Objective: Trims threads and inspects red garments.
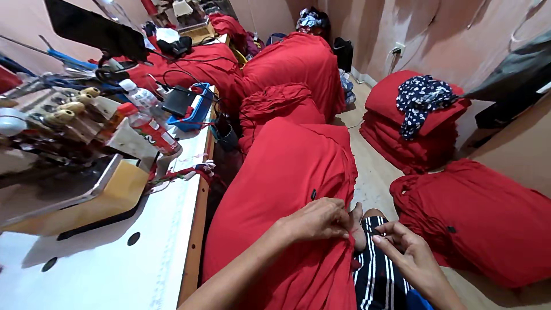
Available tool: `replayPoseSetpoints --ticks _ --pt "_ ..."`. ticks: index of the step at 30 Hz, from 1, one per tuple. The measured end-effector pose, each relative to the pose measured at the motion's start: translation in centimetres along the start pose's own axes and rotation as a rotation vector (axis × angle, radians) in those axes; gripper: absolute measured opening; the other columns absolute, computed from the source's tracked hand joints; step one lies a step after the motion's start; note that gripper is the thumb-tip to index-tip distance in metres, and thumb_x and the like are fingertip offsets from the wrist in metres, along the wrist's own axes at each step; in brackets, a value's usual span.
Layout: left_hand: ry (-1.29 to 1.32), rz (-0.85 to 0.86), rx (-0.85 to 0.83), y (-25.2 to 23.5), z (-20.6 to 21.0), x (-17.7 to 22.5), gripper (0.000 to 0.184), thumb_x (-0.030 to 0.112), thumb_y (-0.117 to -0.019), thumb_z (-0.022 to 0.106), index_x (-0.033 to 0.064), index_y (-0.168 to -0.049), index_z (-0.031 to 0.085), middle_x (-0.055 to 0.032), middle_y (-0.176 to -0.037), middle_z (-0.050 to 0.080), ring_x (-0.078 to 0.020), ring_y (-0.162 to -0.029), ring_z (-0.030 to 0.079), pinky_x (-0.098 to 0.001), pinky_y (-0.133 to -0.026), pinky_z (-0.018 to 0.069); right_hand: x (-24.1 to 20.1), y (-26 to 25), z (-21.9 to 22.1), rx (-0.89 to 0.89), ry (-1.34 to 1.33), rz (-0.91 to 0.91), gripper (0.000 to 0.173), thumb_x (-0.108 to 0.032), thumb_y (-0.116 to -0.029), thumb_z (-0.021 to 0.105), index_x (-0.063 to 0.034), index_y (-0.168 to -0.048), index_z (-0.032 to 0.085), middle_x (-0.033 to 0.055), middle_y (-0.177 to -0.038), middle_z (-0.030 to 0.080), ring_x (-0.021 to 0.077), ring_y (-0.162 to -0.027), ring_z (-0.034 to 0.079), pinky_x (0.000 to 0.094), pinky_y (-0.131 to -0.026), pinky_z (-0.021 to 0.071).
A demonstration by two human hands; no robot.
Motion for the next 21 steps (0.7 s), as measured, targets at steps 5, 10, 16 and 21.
replayPoseSetpoints --ticks 5,10,16,21 --pt "0.056 0.013 0.079 -0.2 -0.4 0.1 0.018 0.008 -0.095 0.065 -0.0077 -0.095 0.073 -0.0208 -0.093 0.066 -0.0268 -0.089 0.063 -0.0366 -0.083 0.0499 0.1 0.1 0.1 0.007 -0.065 0.001 0.023 -0.02 -0.092 0.064 -0.0033 -0.108 0.065 -0.0103 -0.075 0.062 -0.0073 -0.062 0.055 0.0117 -0.058 0.0469" --pt "0.041 -0.014 0.089 -0.7 -1.0 -0.2 0.02 0.01 -0.0978 0.063 -0.0083 -0.096 0.071 -0.02 -0.093 0.067 -0.0246 -0.088 0.063 -0.0358 -0.083 0.0498 -0.9 -0.5 0.8 -0.034 -0.112 -0.028 0.02 -0.018 -0.093 0.064 -0.0038 -0.107 0.065 -0.01 -0.075 0.062 -0.0071 -0.061 0.055 0.0112 -0.057 0.0476" --pt "0.028 0.017 0.123 -0.9 -1.0 -0.2 0.019 0.011 -0.0978 0.064 -0.0068 -0.095 0.072 -0.0184 -0.092 0.066 -0.024 -0.087 0.064 -0.0365 -0.081 0.0504 -1.7 -1.1 1.9 -0.1 -0.125 -0.058 0.019 -0.02 -0.0944 0.063 -0.0057 -0.107 0.065 -0.011 -0.074 0.06 -0.0067 -0.059 0.053 0.0114 -0.055 0.045" --pt "0.021 0.02 0.117 -0.9 -1.0 0.0 0.019 0.011 -0.0983 0.063 -0.006 -0.096 0.072 -0.0179 -0.092 0.066 -0.0245 -0.087 0.063 -0.0372 -0.081 0.05 -2.1 -1.3 2.1 -0.108 -0.131 -0.065 0.017 -0.019 -0.0945 0.063 -0.0056 -0.104 0.066 -0.0106 -0.074 0.062 -0.0068 -0.06 0.054 0.0112 -0.056 0.0452"
Point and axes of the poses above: each hand's wrist, its own y-axis away from the middle knuckle, its own z-axis out of the palm, x = y × z, the point moved 2 cm from there along -y, towards the middle knuckle
